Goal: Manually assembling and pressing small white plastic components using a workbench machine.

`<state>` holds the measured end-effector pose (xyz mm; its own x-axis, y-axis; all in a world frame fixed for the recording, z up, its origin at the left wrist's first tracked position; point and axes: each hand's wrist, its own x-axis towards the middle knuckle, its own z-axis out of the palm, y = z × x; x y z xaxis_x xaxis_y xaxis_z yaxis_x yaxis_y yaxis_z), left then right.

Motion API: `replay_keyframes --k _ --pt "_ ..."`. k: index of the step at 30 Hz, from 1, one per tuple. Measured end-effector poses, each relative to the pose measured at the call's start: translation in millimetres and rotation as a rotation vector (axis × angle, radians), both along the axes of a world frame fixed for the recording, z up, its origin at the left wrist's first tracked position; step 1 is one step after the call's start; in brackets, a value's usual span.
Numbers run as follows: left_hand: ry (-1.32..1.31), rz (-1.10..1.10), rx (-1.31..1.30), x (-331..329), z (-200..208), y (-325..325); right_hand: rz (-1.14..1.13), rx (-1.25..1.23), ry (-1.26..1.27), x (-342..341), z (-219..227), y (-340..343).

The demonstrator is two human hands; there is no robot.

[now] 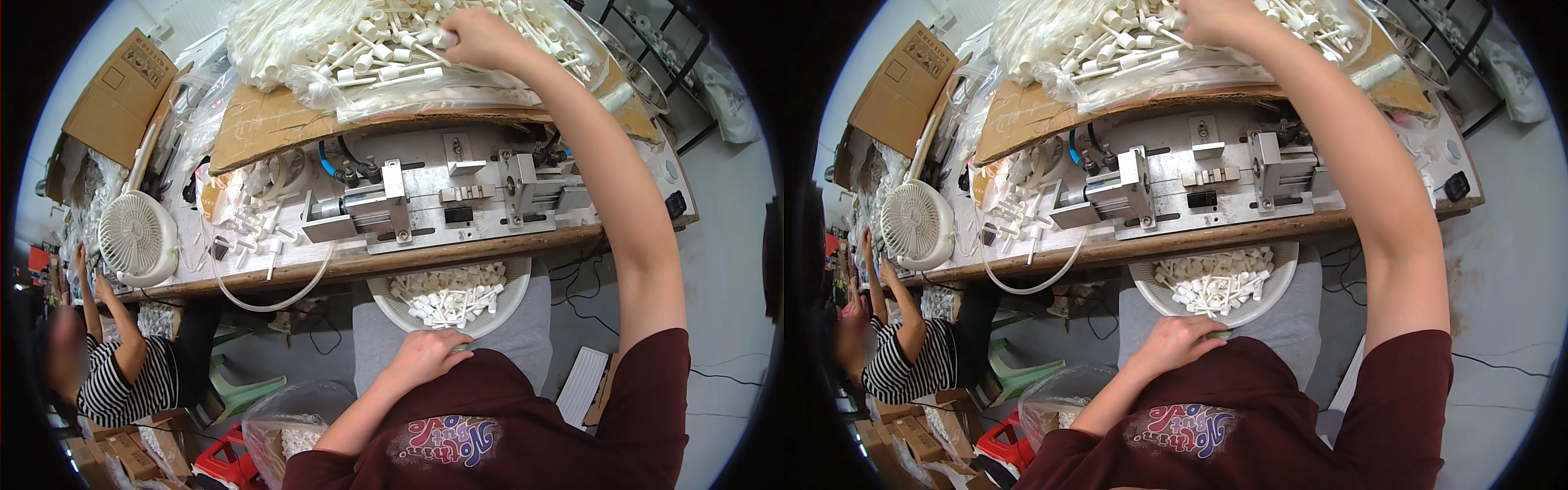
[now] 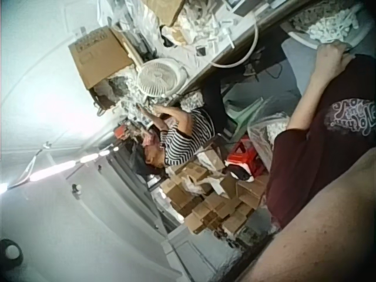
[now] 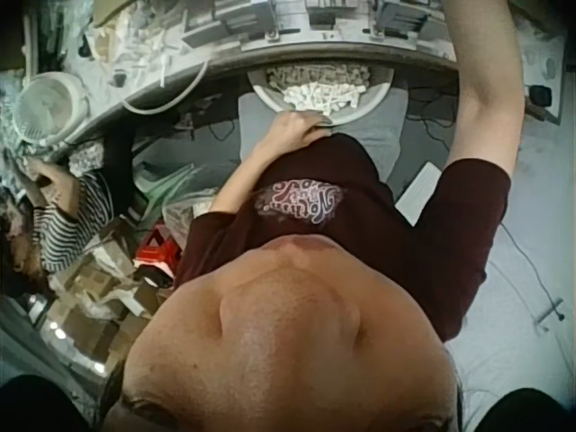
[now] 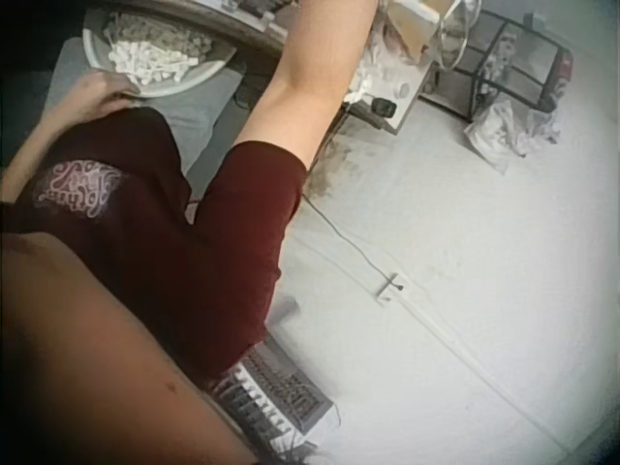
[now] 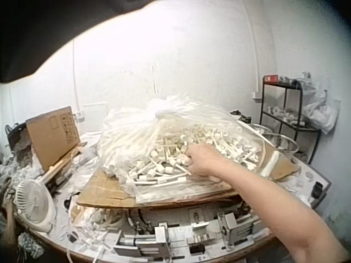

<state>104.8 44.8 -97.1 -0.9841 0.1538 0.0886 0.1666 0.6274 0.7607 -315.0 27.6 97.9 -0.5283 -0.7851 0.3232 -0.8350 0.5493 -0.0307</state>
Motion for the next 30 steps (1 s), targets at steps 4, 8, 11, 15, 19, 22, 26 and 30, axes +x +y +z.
replay_keyframes --k 4,8,11,15,19,22,26,30 --pt "-0.025 -0.001 0.014 0.4 2.4 0.9 -0.095 -0.313 -0.305 45.9 40.1 12.8" --pt "0.007 -0.007 0.01 -6.0 3.5 1.2 0.053 -0.718 -0.661 35.0 40.1 34.1" --pt "0.072 0.019 0.003 -9.5 12.6 -1.9 0.083 -0.823 -0.819 59.5 44.7 43.8" --pt "0.245 0.243 0.116 -18.3 43.6 -10.3 0.176 -0.746 -0.976 90.4 17.0 73.8" --pt "0.474 0.469 0.26 -36.1 81.2 -26.3 0.187 -0.711 -1.283 178.3 -2.7 99.2" --pt "0.538 0.429 0.24 -49.0 101.4 -30.6 0.094 -0.555 -1.475 207.7 -24.7 114.5" --pt "0.524 0.32 0.201 -55.4 107.9 -30.2 0.061 -0.58 -1.685 222.0 -56.9 126.3" --pt "0.505 0.36 0.177 -58.0 103.9 -26.1 0.014 -0.89 -1.677 227.1 -70.8 141.0"
